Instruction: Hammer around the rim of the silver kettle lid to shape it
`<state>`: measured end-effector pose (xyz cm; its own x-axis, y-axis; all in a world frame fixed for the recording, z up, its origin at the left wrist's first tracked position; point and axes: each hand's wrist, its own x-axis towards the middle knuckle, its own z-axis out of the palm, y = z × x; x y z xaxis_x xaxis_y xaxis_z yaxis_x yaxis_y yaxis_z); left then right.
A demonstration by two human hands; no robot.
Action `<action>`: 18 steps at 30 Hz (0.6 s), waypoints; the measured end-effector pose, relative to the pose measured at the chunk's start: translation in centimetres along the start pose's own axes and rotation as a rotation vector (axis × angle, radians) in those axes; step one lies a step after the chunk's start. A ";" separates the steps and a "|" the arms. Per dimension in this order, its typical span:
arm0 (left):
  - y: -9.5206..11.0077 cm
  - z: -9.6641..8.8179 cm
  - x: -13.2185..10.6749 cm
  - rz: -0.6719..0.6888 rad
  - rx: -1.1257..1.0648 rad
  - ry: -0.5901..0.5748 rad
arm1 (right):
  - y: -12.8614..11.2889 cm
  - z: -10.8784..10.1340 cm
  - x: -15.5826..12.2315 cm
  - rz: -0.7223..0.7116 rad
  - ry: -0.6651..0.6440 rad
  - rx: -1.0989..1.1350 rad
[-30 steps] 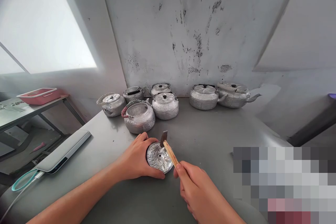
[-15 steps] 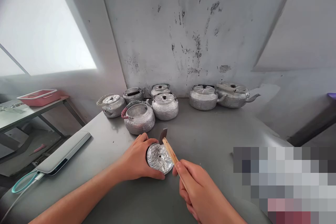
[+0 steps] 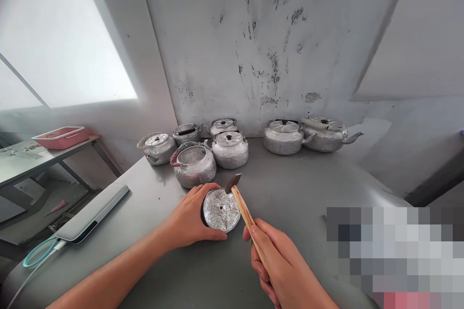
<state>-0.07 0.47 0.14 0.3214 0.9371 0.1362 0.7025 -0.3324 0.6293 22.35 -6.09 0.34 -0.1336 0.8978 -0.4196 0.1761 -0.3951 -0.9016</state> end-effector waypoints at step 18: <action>-0.3 -0.3 0.5 -0.036 -0.658 -0.064 | -0.6 -0.5 -0.2 -0.092 0.044 0.108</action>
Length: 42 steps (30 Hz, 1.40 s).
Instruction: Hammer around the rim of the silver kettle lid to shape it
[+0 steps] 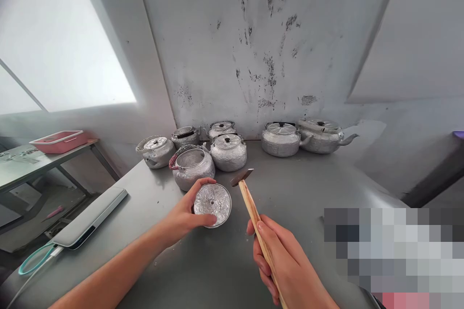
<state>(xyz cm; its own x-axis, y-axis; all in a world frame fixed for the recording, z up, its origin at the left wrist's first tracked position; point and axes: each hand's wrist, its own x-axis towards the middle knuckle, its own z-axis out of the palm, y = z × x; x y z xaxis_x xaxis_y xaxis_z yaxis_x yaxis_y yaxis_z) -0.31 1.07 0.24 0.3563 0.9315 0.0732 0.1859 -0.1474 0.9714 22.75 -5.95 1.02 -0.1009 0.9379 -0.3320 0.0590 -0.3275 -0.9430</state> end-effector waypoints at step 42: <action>1.9 1.1 3.1 0.103 0.702 0.088 | -2.7 0.4 -2.6 0.004 0.021 0.038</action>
<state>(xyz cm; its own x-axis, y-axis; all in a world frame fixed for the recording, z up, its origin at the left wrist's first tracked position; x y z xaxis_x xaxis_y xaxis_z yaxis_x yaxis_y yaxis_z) 2.15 3.26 2.11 0.3342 0.9204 0.2028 0.7115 -0.3875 0.5861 22.42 -7.57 4.39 -0.0803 0.9385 -0.3358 0.0220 -0.3352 -0.9419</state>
